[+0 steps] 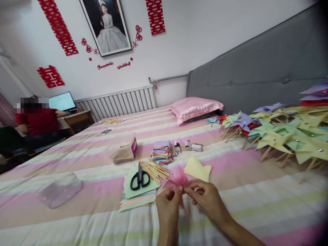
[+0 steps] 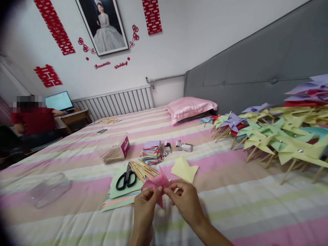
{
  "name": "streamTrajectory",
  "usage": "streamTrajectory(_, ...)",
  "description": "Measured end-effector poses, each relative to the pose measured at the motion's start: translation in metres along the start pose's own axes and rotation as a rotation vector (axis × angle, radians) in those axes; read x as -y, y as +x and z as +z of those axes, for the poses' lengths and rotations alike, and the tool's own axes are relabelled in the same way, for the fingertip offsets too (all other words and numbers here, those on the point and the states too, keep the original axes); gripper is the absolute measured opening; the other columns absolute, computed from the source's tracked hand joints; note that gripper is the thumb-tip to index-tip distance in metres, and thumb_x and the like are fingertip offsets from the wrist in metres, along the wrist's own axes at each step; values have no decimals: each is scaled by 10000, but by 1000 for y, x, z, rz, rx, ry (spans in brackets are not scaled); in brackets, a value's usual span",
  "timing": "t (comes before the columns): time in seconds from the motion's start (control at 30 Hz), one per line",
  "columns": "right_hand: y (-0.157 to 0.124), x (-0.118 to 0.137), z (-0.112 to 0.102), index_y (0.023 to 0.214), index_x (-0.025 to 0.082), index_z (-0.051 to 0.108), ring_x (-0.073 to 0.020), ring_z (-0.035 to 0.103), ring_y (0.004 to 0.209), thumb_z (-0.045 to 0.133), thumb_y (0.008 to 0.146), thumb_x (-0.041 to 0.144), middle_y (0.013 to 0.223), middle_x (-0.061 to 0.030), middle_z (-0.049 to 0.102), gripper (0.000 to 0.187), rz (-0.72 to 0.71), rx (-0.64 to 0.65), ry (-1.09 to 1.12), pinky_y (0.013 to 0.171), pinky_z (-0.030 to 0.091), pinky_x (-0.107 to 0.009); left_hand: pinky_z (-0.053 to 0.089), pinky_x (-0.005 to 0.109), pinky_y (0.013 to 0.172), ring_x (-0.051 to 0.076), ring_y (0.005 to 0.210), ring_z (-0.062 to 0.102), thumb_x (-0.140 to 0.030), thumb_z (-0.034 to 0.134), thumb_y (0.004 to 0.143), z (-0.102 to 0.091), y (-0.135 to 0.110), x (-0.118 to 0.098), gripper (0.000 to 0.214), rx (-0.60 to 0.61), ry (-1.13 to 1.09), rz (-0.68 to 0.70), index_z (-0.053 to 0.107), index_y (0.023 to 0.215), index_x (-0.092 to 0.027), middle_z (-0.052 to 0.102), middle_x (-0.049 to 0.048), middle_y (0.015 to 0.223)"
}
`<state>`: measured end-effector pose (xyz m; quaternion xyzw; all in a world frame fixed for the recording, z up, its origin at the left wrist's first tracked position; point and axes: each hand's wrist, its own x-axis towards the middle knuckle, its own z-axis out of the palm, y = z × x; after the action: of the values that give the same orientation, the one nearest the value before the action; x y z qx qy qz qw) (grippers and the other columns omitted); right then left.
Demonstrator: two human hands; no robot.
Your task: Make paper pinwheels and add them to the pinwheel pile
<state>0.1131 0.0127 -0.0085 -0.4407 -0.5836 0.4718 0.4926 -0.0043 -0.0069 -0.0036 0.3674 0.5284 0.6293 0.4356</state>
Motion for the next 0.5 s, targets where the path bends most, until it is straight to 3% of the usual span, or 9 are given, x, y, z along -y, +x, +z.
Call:
streamTrajectory(0.27, 2, -1, -3, 641, 126, 678, -77, 469, 407, 621, 689, 423, 673, -48, 616, 307, 20, 15, -37, 391, 355, -196, 406, 218, 502, 149, 498, 562, -323, 711, 564, 1, -1, -3, 190, 16, 19, 8, 701, 554, -134, 659, 32, 494)
streamTrajectory(0.5, -1, 3, -2, 630, 139, 679, -87, 441, 413, 604, 696, 433, 596, -31, 601, 310, 31, 42, -39, 383, 339, -198, 409, 220, 516, 146, 518, 556, -321, 724, 539, 2, -3, -9, 212, -2, -16, -67, 677, 542, -114, 644, 42, 504)
